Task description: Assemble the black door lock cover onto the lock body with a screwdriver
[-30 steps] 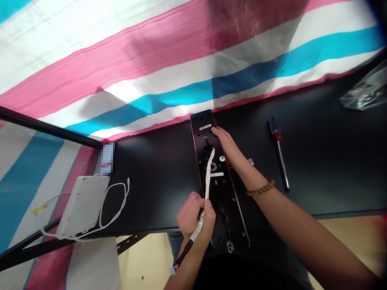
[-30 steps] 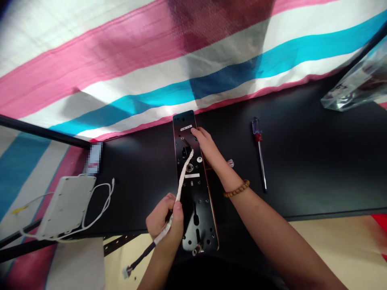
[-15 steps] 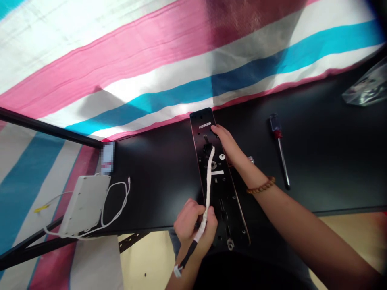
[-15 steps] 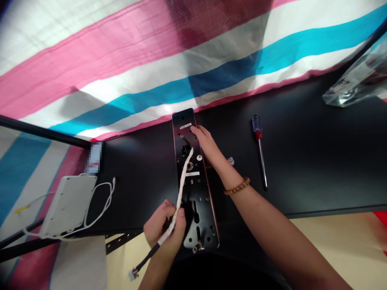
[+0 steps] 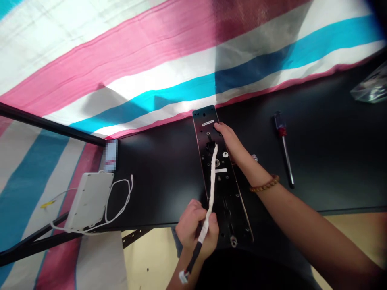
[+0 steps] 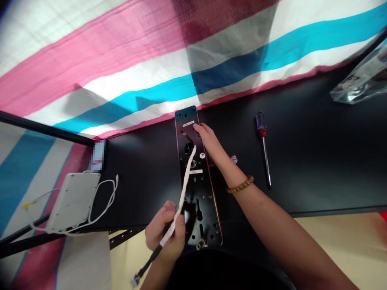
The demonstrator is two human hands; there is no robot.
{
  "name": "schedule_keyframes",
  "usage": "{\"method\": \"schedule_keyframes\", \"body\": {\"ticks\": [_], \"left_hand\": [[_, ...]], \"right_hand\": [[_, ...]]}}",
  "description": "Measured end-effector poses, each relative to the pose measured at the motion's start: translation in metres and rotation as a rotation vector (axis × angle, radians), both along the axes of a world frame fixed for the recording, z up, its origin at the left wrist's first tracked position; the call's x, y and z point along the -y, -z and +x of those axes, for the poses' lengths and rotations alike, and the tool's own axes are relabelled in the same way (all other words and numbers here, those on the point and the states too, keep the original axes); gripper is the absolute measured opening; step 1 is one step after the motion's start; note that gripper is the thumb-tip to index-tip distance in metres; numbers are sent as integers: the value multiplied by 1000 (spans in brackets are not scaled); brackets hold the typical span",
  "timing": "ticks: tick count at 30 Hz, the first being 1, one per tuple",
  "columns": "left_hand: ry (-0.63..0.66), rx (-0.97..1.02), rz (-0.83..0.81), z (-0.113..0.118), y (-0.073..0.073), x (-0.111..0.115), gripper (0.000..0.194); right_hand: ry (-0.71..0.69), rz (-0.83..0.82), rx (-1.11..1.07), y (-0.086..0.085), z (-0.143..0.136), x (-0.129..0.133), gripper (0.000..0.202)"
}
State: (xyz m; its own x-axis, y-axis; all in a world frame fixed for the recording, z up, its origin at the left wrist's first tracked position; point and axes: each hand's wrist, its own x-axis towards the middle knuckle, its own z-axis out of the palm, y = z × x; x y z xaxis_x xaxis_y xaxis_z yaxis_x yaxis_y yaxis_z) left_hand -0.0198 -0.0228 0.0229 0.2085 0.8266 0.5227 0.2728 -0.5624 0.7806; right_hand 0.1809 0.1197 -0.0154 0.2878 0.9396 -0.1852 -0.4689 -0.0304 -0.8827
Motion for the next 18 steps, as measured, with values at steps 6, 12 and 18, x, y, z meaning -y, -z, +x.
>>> {"method": "schedule_keyframes", "body": {"ticks": [6, 12, 18], "left_hand": [[10, -44, -15, 3, -3, 1, 21], [34, -23, 13, 5, -10, -1, 23], [70, 105, -15, -4, 0, 2, 12]], "right_hand": [[-3, -10, 45, 2, 1, 0, 33], [0, 0, 35, 1, 1, 1, 29], [9, 3, 19, 1, 0, 0, 28]]}}
